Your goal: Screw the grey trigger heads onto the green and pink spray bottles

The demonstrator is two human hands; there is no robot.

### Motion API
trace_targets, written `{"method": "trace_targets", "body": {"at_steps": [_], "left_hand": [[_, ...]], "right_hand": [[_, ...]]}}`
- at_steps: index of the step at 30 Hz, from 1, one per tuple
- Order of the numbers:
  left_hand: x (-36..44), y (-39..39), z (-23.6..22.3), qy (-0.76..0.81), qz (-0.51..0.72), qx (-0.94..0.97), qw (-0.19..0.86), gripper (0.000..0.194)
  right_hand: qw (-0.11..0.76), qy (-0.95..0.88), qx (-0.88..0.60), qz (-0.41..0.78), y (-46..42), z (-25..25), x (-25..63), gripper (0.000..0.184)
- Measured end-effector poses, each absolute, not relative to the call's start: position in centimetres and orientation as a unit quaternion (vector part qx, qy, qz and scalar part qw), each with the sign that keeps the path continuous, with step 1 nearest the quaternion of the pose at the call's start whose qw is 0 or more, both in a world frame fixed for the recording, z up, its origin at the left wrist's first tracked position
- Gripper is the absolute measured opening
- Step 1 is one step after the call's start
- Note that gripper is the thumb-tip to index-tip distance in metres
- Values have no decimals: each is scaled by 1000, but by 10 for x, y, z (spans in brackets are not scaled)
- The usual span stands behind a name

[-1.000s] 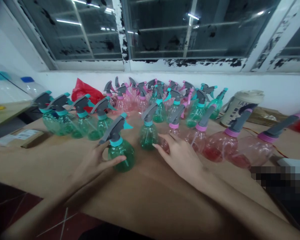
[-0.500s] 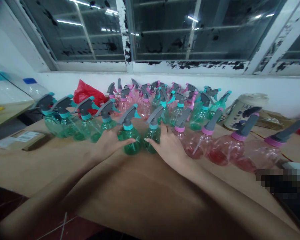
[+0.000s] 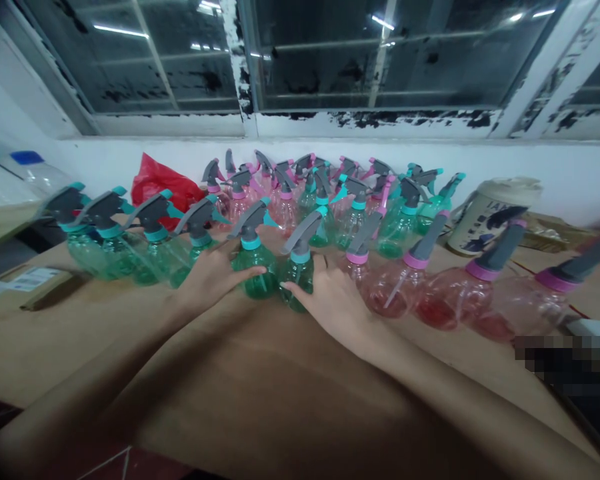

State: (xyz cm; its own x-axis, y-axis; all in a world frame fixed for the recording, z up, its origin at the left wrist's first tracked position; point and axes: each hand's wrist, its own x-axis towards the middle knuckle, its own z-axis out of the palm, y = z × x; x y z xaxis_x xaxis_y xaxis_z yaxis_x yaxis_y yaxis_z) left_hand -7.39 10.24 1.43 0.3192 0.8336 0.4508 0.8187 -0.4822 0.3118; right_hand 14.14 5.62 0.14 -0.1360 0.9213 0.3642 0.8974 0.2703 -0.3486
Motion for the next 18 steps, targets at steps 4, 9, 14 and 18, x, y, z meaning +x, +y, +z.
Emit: {"method": "trace_targets", "body": {"at_steps": [4, 9, 14, 18], "left_hand": [[-75, 93, 9, 523, 293, 800, -6, 52], [-73, 78, 5, 533, 304, 789, -36, 58], [-66, 81, 5, 543, 290, 785, -63, 62], [-66, 86, 6, 548, 284, 784, -71, 56]], "right_hand": [[255, -766, -590, 17, 48, 2, 141, 56], [227, -776, -589, 12, 34, 1, 141, 55], [228, -783, -579, 12, 23, 0, 143, 53], [225, -784, -578, 10, 15, 0, 148, 51]]}}
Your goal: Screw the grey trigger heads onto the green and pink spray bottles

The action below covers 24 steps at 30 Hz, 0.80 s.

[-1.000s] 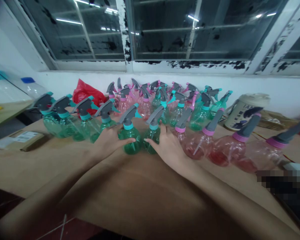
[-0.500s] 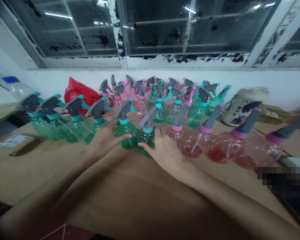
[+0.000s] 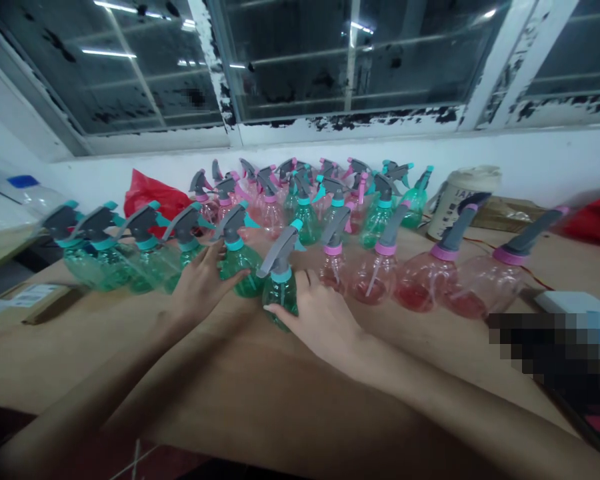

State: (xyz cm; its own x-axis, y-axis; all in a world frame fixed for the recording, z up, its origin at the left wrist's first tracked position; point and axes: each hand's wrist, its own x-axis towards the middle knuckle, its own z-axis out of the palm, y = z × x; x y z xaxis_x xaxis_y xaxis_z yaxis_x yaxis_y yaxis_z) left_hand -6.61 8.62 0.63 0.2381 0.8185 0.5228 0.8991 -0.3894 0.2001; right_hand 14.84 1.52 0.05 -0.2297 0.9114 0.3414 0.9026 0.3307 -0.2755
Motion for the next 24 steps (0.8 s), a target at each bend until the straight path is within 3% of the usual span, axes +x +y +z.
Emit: {"method": "trace_targets", "body": {"at_steps": [8, 13, 18, 20, 24], "left_hand": [[-74, 77, 6, -544, -289, -784, 72, 60], [-75, 42, 11, -545, -315, -776, 39, 51], [-40, 14, 21, -450, -279, -841, -116, 63], [-17, 10, 23, -409, -289, -834, -231, 72], [22, 6, 26, -353, -332, -807, -338, 61]], "right_hand": [[213, -790, -575, -13, 9, 2, 154, 53], [211, -795, -569, -11, 2, -1, 162, 60], [237, -808, -540, 15, -13, -6, 175, 66], [249, -811, -530, 20, -22, -8, 178, 71], [284, -812, -509, 34, -39, -14, 182, 77]]}}
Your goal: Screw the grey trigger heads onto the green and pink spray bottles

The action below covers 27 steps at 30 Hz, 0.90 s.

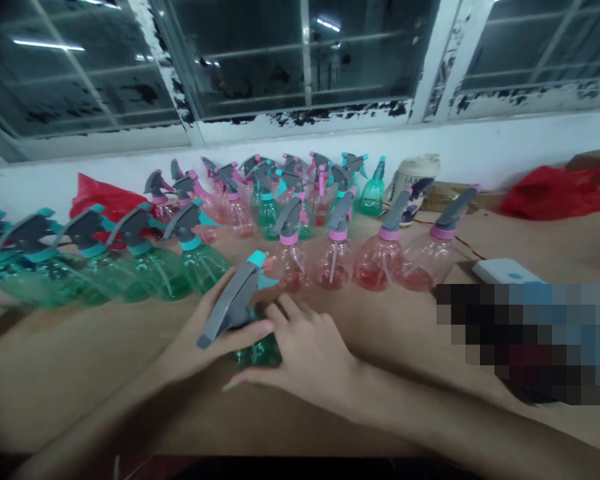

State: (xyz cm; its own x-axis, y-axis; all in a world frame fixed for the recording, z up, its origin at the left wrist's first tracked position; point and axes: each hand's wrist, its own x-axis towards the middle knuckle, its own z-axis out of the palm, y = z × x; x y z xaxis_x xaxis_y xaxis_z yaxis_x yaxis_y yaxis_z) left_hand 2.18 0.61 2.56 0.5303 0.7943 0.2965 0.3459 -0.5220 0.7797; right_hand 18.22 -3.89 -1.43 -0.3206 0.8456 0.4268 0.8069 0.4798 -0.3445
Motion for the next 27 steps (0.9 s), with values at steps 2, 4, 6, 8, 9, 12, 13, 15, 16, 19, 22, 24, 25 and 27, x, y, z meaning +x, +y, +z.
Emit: {"method": "trace_targets", "body": {"at_steps": [2, 4, 6, 8, 9, 12, 13, 15, 16, 19, 22, 24, 25, 27], "left_hand": [[32, 3, 25, 330, 344, 808, 345, 45], [38, 1, 22, 316, 350, 812, 343, 33], [40, -1, 19, 318, 356, 814, 330, 35], [42, 1, 18, 332, 360, 812, 318, 38], [43, 2, 18, 340, 358, 810, 315, 39], [47, 9, 20, 357, 344, 811, 309, 40], [49, 12, 21, 360, 341, 813, 305, 40], [52, 18, 22, 360, 340, 817, 296, 38], [53, 21, 22, 359, 338, 819, 293, 36], [56, 30, 22, 346, 331, 827, 294, 33], [58, 35, 22, 330, 327, 831, 306, 35], [59, 35, 22, 328, 324, 829, 318, 36], [60, 34, 22, 329, 322, 826, 324, 35], [61, 32, 20, 340, 322, 817, 336, 34]], "right_hand": [[310, -818, -481, 50, -43, -17, 188, 77], [322, -831, -447, 71, -44, -21, 200, 75], [313, -841, -431, 97, -42, -26, 217, 69], [298, -840, -441, 106, -38, -34, 235, 61], [298, -837, -447, 104, -36, -39, 244, 56], [302, -823, -474, 86, -30, -56, 263, 36], [301, -823, -476, 78, -29, -60, 266, 30], [298, -827, -472, 69, -27, -68, 269, 23], [296, -829, -469, 66, -26, -70, 268, 21], [290, -833, -467, 65, -25, -77, 266, 20], [281, -832, -474, 64, -25, -83, 265, 25], [275, -830, -482, 66, -25, -86, 265, 29], [272, -829, -484, 67, -25, -87, 266, 30], [268, -830, -484, 69, -25, -88, 266, 31]]}}
